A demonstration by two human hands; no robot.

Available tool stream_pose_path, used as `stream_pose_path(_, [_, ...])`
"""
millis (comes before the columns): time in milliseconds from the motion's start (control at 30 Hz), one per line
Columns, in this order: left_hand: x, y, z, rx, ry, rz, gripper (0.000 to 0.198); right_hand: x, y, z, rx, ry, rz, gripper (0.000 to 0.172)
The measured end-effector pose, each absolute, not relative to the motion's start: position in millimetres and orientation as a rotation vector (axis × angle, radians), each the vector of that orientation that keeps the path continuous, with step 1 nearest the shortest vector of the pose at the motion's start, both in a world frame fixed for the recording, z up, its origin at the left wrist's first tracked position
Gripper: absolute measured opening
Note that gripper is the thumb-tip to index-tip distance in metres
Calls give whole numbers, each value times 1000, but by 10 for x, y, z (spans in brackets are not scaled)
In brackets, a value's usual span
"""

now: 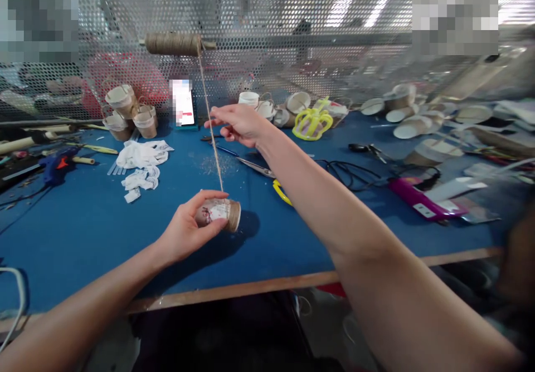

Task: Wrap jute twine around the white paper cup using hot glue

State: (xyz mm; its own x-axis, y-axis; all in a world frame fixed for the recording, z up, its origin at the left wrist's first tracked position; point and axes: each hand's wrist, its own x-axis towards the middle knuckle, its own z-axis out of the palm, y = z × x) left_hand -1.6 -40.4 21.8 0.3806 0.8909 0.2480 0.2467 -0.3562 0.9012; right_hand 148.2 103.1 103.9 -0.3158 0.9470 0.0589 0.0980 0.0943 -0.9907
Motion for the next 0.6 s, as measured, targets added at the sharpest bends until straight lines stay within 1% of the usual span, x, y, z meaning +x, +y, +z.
stream_pose_path(167, [-20, -412, 226, 1867, 1005, 962, 34, 1400, 1017, 1038, -987, -1599, 1295, 12])
stream_pose_path(267, [-25, -401, 239, 1833, 1009, 968, 32, 1387, 958, 999, -980, -1626, 1256, 14])
stream_pose_path(367, [-35, -384, 241, 1774, 1013, 956, 32, 1423, 842, 881, -1033, -1747, 1143, 20])
stream_pose_path(433, [-42, -377, 240, 1745, 1019, 943, 32, 1474, 733, 768, -1101, -1922, 1068, 25])
stream_pose_path(500, [-46, -376, 244, 1728, 1019, 941, 31, 1535, 614, 654, -1184, -2216, 996, 29])
stream_pose_path(600, [-48, -384, 265, 1688, 988, 934, 30, 1623, 450, 535, -1244, -2635, 947, 28])
